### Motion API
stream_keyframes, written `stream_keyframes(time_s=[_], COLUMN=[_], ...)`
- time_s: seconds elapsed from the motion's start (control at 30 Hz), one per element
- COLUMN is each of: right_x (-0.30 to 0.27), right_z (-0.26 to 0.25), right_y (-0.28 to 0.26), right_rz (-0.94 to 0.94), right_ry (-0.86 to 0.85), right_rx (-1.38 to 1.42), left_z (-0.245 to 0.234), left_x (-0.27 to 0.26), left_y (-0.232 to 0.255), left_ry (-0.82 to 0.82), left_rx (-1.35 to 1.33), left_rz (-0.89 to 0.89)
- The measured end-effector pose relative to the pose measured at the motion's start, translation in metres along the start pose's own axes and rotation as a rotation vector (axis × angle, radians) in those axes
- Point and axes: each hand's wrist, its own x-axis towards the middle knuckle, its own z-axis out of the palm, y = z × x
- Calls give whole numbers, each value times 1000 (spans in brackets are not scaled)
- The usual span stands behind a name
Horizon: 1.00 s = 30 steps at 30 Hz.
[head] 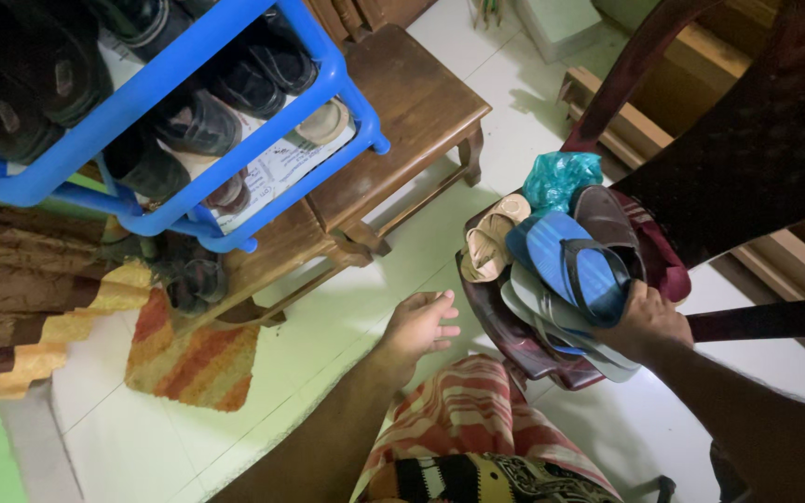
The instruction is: The person organizes various shoes and sandals by picking them up from a chair and the floor, then placing them onto a blue multi-tier shoe rack. The person handles multiple pairs of shoes and sandals, arranging them on different shelves of the rack.
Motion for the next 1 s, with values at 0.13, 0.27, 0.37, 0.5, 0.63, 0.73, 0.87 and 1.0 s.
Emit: stream_keyframes(time_s=[0.13,0.27,0.37,0.5,0.63,0.73,0.87,1.0], right_x=[1,-14,-35,-55,-79,-95,-106,-99], right_z=[3,-7,-19,-43,-64,-80,-90,-95], right_y=[-1,-8,-25,-72,-132,-174,-222,-257], right_rz=[-38,-100,-117,-225,-305,-456,-551,-625], right_ry=[95,241,219,160,23,73,158,225], right_rx=[-4,171,425,652,700,737,660,613], left_z=[2,4,5,9,9,1,-15,-51], left_x=[-2,-5,-7,-15,-20,-18,-2,22], left_y=[-1,1,6,16,30,40,50,64], left_ry=[13,10,-13,-63,-44,23,127,249], left_rx=[6,32,37,20,34,-116,-230,-285], left_rz=[-25,-31,-8,51,92,265,608,622])
